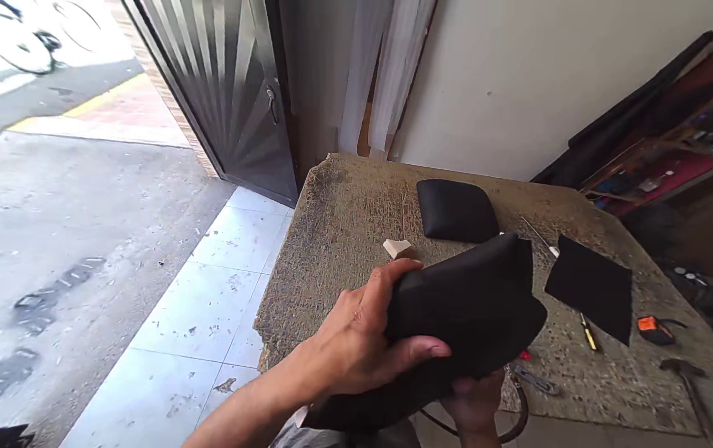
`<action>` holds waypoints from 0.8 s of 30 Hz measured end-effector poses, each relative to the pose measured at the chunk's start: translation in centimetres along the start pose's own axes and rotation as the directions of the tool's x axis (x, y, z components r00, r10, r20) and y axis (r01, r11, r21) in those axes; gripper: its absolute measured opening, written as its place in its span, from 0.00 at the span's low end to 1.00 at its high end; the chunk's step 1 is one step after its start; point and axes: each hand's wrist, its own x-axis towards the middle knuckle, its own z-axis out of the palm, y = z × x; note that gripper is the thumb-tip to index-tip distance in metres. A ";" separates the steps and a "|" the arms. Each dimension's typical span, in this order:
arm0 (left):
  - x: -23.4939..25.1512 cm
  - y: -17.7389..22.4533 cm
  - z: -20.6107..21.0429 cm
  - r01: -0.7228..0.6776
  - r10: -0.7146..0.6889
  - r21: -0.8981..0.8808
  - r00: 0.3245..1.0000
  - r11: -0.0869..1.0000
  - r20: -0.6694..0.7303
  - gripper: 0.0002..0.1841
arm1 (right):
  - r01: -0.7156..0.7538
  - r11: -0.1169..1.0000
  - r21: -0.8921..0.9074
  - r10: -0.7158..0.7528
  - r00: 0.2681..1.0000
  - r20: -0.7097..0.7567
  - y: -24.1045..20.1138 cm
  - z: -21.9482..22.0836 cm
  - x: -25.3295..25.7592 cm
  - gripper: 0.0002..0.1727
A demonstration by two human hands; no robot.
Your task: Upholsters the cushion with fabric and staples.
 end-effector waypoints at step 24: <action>-18.1 -13.9 11.8 0.668 -0.999 -0.743 0.046 0.047 -0.021 0.26 | -0.097 0.278 -0.956 0.785 0.597 0.168 18.4 -2.2 12.0 0.35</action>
